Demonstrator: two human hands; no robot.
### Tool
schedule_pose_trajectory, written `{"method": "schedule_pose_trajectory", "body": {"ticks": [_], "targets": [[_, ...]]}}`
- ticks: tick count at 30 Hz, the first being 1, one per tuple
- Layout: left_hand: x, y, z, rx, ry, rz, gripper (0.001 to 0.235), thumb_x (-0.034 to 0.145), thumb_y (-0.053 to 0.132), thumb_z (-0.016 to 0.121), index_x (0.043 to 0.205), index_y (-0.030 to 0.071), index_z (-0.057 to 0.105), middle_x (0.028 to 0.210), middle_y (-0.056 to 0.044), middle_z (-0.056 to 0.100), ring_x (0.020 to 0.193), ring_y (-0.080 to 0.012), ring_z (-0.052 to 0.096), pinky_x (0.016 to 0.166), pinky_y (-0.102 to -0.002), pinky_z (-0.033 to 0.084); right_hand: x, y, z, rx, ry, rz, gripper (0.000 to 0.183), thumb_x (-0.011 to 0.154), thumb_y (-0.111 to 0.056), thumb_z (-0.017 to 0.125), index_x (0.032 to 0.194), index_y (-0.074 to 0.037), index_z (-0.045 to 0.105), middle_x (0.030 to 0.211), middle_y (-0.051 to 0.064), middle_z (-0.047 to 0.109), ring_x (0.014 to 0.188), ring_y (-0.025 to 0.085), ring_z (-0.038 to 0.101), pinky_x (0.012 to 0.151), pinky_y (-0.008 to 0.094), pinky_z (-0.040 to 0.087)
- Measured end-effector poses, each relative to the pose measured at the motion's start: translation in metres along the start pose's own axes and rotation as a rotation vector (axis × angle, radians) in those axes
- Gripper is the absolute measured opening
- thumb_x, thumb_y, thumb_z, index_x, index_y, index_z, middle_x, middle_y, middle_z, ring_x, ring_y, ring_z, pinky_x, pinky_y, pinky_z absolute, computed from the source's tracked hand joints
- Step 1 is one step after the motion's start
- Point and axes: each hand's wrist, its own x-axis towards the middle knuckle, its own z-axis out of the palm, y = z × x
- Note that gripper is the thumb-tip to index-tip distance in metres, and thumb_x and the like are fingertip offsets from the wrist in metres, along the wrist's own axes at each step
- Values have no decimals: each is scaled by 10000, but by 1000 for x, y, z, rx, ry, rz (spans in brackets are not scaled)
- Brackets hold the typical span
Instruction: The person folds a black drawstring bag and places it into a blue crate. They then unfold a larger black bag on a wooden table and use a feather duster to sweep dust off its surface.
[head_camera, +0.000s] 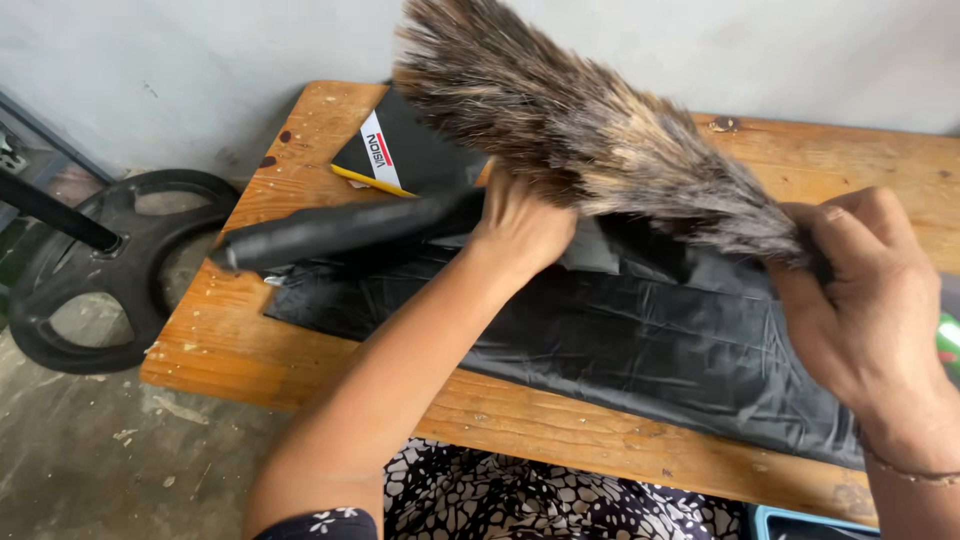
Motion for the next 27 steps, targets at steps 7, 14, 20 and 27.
{"method": "schedule_pose_trajectory", "body": {"ticks": [7,14,20,27], "targets": [[9,-11,70,292,227,-125,242,802,128,609,1010,152,731,985,-139,690,1048,-354,586,986,-534,431,-7,15,22,-2,-155,159,468,987,-130,634,1455,-120,649,1086,152,566,1040,347,605,910,466,478],[-5,-22,73,-122,1,-133,425,1012,352,404,1224,114,686,1268,-218,629,1250,-426,523,1164,-702,225,-20,25,44,-139,-280,292,484,1004,-227,615,1483,-289,637,1072,84,562,941,319,651,771,491,551],[-14,-11,66,-184,-275,-249,584,1015,416,348,1006,8,766,1140,-251,697,1115,-444,616,1157,-714,211,-41,57,83,-427,-515,235,537,950,-299,517,1471,-428,526,1112,78,554,794,428,737,659,575,626],[-15,4,100,-107,-209,-338,813,1039,560,248,1567,-58,230,1657,-325,110,1525,-538,50,1191,-707,20,-38,114,62,-550,-634,631,595,955,-147,351,1514,-289,498,1400,202,604,1056,575,738,904,610,569]]}}
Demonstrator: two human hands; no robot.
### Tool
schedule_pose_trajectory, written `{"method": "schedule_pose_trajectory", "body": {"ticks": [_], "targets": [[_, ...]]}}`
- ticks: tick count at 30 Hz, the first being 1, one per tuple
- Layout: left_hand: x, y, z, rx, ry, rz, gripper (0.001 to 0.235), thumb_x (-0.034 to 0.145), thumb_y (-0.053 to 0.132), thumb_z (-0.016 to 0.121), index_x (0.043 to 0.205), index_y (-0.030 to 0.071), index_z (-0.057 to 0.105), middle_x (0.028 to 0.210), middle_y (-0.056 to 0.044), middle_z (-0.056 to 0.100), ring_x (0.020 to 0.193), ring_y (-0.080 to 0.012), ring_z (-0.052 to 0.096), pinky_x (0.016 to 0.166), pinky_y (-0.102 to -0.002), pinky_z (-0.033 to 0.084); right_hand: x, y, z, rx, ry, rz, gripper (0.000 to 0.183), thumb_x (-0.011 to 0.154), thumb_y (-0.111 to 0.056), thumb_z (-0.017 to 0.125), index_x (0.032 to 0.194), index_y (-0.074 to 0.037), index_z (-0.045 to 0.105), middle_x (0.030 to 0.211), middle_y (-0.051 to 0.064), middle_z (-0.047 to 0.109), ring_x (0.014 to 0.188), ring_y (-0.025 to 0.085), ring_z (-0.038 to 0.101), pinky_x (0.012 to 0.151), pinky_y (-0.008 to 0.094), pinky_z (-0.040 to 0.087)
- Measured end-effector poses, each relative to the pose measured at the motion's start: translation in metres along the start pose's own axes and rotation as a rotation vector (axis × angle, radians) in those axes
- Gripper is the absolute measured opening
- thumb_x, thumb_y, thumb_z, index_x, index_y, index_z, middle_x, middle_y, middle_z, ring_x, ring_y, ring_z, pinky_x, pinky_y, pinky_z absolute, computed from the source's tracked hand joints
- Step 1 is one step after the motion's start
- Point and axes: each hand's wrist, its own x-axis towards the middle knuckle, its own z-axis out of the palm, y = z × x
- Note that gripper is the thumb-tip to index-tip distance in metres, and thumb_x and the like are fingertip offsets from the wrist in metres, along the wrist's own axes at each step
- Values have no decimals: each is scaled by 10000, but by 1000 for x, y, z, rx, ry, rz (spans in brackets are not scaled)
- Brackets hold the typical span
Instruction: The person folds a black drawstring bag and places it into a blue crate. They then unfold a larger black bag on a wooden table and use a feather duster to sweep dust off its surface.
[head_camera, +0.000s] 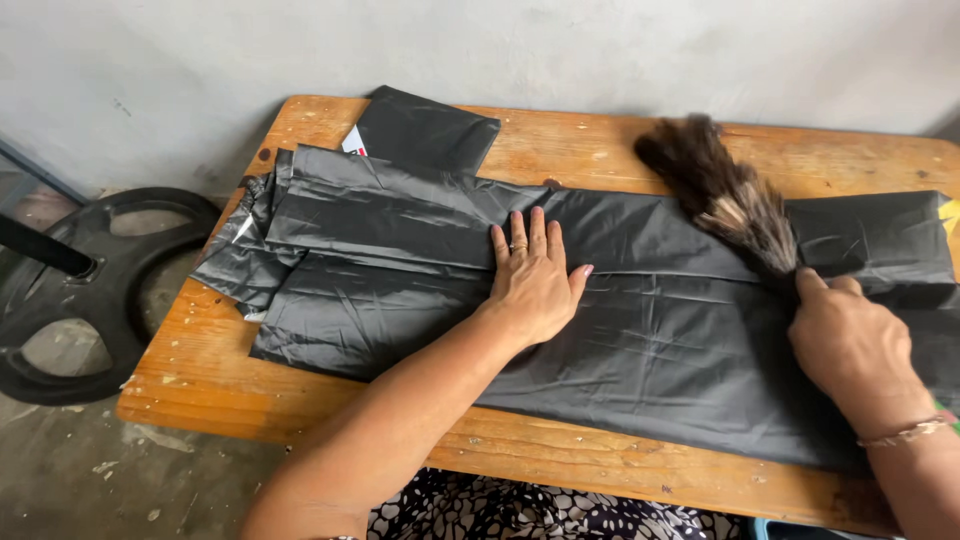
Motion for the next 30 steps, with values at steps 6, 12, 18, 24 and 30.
{"method": "schedule_pose_trajectory", "body": {"ticks": [6,12,18,24,30], "targets": [[4,4,16,23,98,5,822,1027,568,303,1544,-71,271,1641,-351,136,1505,-569,88,1185,-719,43,-55,-64,16,-156,437,-404,497,871,-199,542,1349,-310,624,1076,-15,749,641,261,781,438,390,600],[-2,0,4,22,74,24,696,970,471,385,1414,-45,532,1512,-302,453,1474,-522,265,1217,-700,73,-40,-54,8,-89,409,-522,541,874,-164,522,1396,-287,587,1011,9,683,588,349,737,453,483,578],[-9,5,-4,80,-3,-80,900,1022,644,301,1553,-81,250,1633,-369,151,1492,-573,143,1193,-667,107,-7,11,-31,28,-161,114,565,856,-135,455,1381,-243,634,1463,134,651,1306,415,644,1004,517,541],[-13,9,-8,230,79,-117,878,998,673,346,1510,-40,370,1598,-364,277,1426,-592,299,1103,-738,243,-25,23,-17,38,364,-140,224,1007,-240,553,1177,-187,689,1126,131,700,990,401,717,794,512,568],[-23,21,-34,78,-29,-133,955,963,743,332,1546,-14,309,1631,-321,214,1448,-662,151,1098,-831,101,-40,-29,-57,417,483,-475,362,990,-76,643,1345,-38,704,1223,170,645,1106,380,645,946,449,488]]}}
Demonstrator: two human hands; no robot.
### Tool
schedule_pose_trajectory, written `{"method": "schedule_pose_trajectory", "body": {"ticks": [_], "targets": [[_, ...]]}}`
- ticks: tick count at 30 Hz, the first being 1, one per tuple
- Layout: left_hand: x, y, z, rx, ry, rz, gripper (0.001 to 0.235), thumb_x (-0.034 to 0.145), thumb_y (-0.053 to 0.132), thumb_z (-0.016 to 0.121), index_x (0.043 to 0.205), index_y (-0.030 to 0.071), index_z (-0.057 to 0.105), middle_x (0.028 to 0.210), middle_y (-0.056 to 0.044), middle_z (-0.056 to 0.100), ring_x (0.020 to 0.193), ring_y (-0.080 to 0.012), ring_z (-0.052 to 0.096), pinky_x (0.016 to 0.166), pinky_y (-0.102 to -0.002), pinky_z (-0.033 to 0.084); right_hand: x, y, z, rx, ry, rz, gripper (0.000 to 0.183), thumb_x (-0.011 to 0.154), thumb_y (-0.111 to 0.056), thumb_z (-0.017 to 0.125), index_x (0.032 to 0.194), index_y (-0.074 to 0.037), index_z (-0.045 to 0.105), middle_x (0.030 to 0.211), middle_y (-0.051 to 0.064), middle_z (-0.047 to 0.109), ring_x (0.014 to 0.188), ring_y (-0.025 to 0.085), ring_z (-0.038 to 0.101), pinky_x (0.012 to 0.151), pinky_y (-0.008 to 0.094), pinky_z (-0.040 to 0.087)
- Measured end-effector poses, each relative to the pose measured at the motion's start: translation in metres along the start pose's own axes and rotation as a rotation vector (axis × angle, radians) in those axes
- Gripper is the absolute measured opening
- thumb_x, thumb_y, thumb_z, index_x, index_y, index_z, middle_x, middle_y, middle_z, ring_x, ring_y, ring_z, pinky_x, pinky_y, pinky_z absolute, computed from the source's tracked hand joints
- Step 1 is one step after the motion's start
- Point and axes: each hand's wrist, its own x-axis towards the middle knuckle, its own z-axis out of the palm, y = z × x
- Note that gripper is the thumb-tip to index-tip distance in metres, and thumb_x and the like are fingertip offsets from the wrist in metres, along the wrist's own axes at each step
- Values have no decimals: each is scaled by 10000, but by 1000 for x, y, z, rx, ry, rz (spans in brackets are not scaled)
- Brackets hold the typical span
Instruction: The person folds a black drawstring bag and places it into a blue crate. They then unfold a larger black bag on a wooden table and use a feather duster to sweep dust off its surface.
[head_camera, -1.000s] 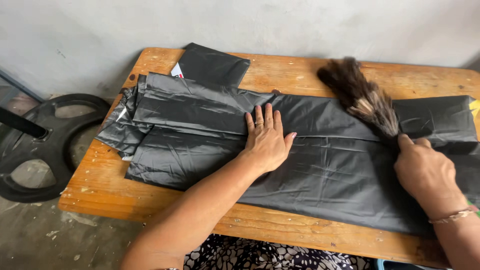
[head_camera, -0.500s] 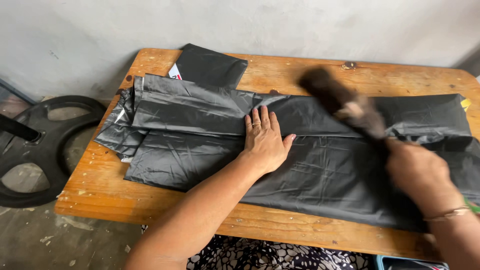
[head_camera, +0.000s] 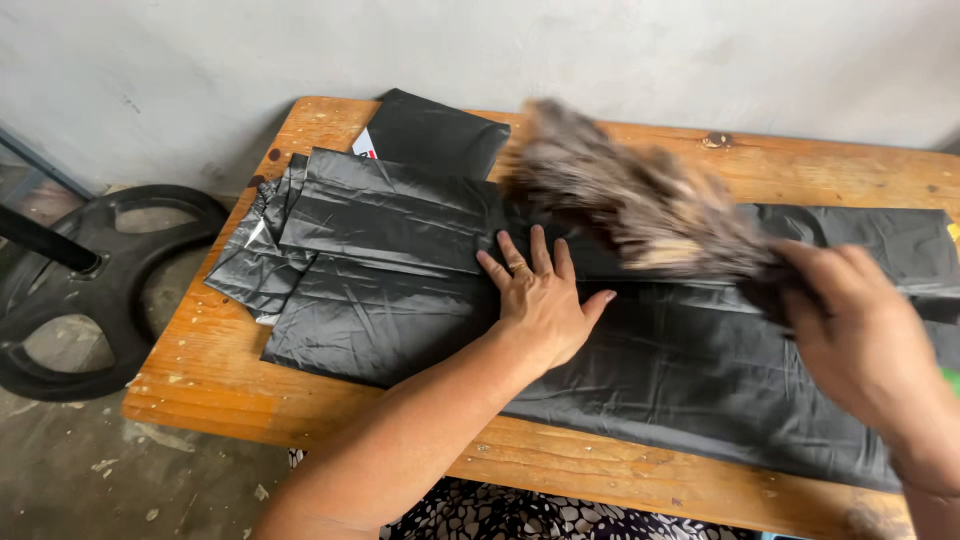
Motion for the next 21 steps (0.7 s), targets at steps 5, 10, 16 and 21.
{"method": "schedule_pose_trajectory", "body": {"ticks": [5,10,16,21], "targets": [[-4,5,3,-22,-136,-72,1042,937,801,324,1622,39,140,1628,-422,43,1441,-692,104,1075,-810,142,27,-32,46,-168,-315,40,576,980,-237,522,1525,-422,531,1042,56,541,846,380,709,737,556,592],[7,1,24,22,118,-71,1095,928,796,504,1475,-130,298,1521,-462,287,1344,-645,359,997,-713,367,30,-29,84,64,-324,-74,519,950,-174,579,1450,-307,624,923,49,604,778,307,676,722,434,537],[37,-44,22,-82,262,-103,332,899,302,556,1067,20,604,1035,-253,658,953,-382,636,788,-447,545,25,-8,72,-250,-344,38,509,951,-287,548,1439,-425,593,1120,23,667,923,329,757,791,478,608],[41,-53,10,150,2,-99,673,594,250,895,1210,113,663,1207,-132,553,1161,-325,503,897,-430,439,5,0,78,-425,-301,183,538,930,-272,501,1454,-338,600,1184,95,680,875,451,783,765,566,626]]}}
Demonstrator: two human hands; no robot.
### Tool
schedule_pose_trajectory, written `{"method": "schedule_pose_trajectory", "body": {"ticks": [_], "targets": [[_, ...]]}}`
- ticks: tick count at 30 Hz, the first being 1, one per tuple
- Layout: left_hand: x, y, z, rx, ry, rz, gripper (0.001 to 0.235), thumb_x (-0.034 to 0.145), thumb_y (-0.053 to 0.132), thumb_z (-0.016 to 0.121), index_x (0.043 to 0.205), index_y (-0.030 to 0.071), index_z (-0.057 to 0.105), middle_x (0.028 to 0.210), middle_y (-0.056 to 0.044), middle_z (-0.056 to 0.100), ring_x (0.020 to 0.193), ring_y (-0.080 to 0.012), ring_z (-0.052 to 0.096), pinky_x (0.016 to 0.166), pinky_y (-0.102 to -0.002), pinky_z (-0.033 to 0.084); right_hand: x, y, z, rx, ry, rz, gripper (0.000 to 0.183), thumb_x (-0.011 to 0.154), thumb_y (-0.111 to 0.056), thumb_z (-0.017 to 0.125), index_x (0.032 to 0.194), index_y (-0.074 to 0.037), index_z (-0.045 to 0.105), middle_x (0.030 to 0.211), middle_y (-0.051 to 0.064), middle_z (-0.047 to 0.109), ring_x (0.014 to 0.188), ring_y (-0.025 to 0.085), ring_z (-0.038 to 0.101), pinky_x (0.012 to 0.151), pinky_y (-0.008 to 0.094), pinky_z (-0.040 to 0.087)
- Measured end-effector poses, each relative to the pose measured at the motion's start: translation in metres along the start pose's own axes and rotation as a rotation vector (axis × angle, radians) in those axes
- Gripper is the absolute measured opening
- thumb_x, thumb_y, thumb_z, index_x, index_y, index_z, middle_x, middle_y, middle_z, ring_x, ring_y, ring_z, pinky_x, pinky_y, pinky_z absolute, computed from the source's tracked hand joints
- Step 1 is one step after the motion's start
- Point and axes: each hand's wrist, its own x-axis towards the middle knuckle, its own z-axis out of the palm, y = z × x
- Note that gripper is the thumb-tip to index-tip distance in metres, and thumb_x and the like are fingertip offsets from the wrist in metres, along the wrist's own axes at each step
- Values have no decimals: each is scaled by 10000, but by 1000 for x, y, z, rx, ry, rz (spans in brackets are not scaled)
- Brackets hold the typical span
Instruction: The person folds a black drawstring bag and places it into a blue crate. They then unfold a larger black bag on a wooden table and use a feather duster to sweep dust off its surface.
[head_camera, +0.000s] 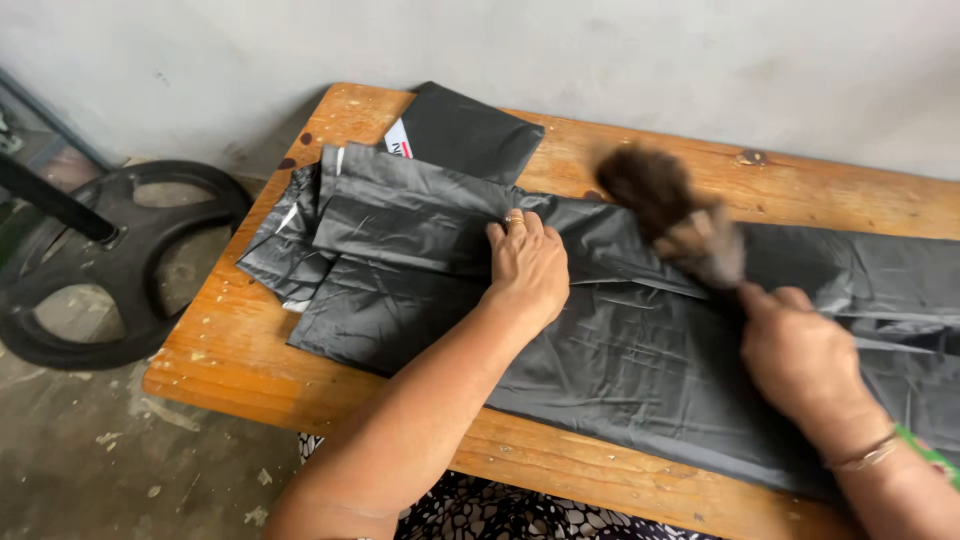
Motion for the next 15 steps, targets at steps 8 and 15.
{"method": "schedule_pose_trajectory", "body": {"ticks": [8,15], "targets": [[2,1,26,-33,-11,22,490,869,87,485,1342,-35,456,1386,-240,403,1446,-567,332,1126,-724,290,-48,-34,4,-172,257,-307,582,866,-182,532,1436,-291,566,961,-6,628,487,314,703,377,448,540],[-16,2,-15,-210,-87,55,491,845,-21,547,1317,33,423,1440,-237,313,1466,-622,212,1161,-759,192,-21,81,-17,-48,-285,336,412,962,-130,381,1242,-153,683,1240,269,707,1060,541,762,847,591,603]]}}
